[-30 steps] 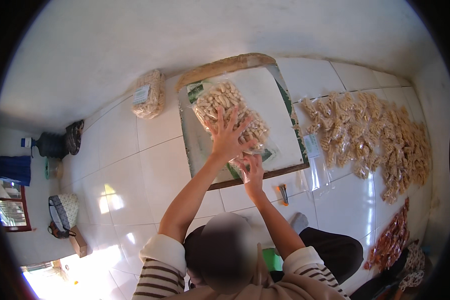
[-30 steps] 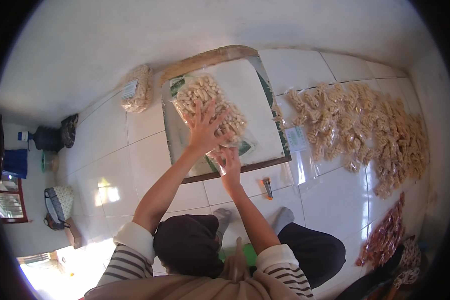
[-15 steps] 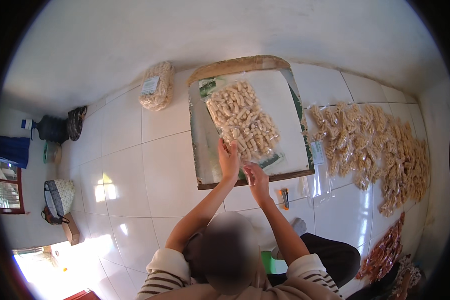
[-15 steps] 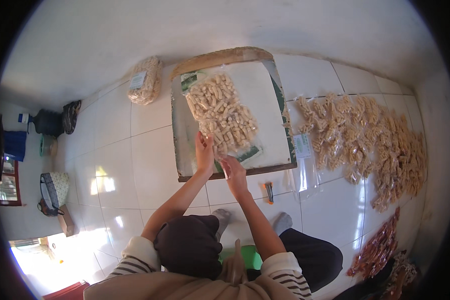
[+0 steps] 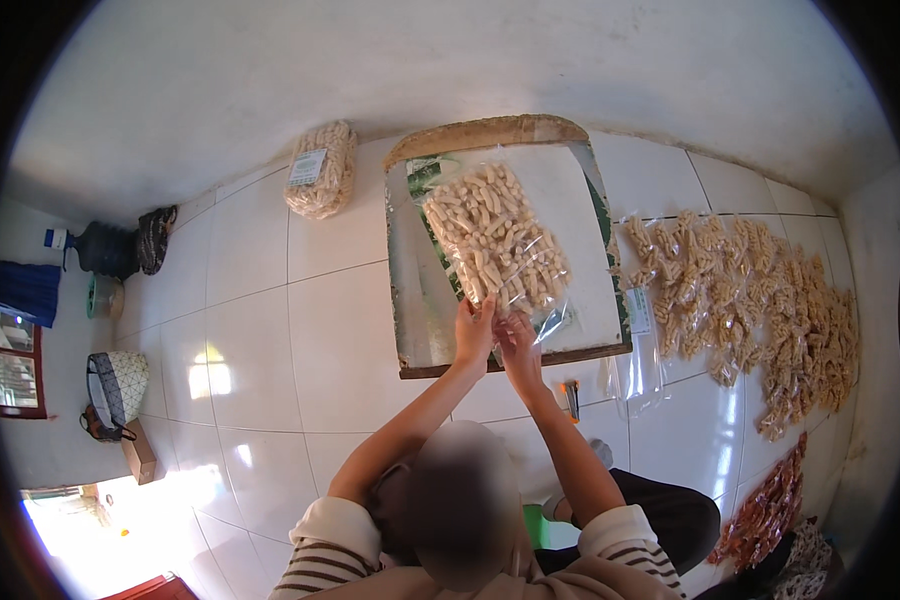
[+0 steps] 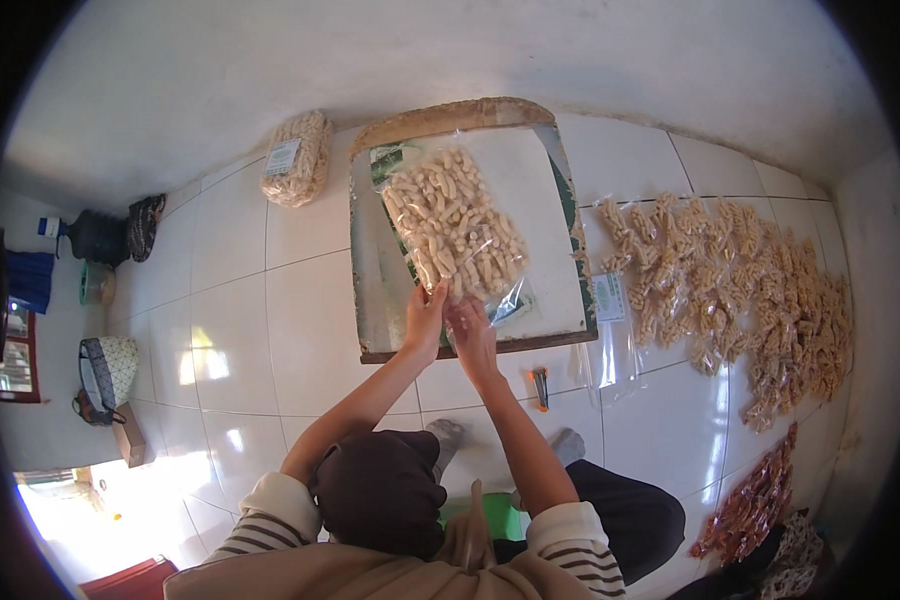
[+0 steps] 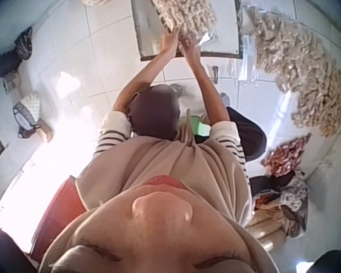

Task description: The person fills small plastic bags with snack pieces by hand, then seals the bags by pressing the edges together and placing them on a flat surface.

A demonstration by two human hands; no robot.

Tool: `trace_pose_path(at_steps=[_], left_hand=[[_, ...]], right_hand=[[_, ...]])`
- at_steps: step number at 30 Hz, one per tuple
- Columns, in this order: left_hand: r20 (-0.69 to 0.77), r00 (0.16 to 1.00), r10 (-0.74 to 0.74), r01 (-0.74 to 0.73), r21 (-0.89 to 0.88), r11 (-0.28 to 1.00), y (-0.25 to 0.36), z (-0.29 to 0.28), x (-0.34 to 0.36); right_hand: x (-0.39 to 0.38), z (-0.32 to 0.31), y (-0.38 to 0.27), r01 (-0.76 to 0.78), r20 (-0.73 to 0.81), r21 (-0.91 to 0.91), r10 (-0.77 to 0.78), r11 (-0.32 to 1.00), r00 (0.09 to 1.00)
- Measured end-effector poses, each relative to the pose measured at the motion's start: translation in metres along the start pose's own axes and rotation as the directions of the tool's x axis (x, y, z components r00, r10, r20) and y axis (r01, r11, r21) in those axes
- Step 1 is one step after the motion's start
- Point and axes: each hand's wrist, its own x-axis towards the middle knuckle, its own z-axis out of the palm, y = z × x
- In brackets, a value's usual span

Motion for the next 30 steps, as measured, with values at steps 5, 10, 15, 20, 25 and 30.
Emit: trace_pose_path(at_steps=[5,10,15,20,25,30], left_hand=[[-0.001,1.0,0.003,-0.003,0.001,1.0,-0.003,-0.002,0.0],[-0.023,0.998,0.052,-0.049,0.121,0.991,-0.024,-0.007,0.011],[0.092,0.995,0.03,-0.05,0.223,0.973,-0.026,-0.024,0.005],[0.056,0.998,-0.015,-0.003,0.318,0.948,-0.022,-0.02,0.002],[0.019,0.812,0.583,-0.421,0.71,0.564,-0.015,-0.022,0.01],[0.479,0.632,0.609,-0.58,0.814,-0.038,0.044,-0.006,0.048]], right_hand=[[0.0,0.002,-0.008,-0.058,-0.015,0.049,0.058,0.997,0.998],[-0.003,0.003,-0.002,-0.19,-0.025,0.211,0.199,0.959,0.98],[-0.009,0.005,-0.02,-0.076,-0.054,-0.041,0.074,0.996,0.996],[-0.015,0.003,-0.003,-0.079,-0.066,-0.065,0.075,0.995,0.995],[-0.035,-0.014,-0.019,-0.194,-0.288,0.026,0.193,0.981,0.938],[-0.024,-0.018,-0.026,-0.088,-0.571,-0.005,0.07,0.996,0.818]])
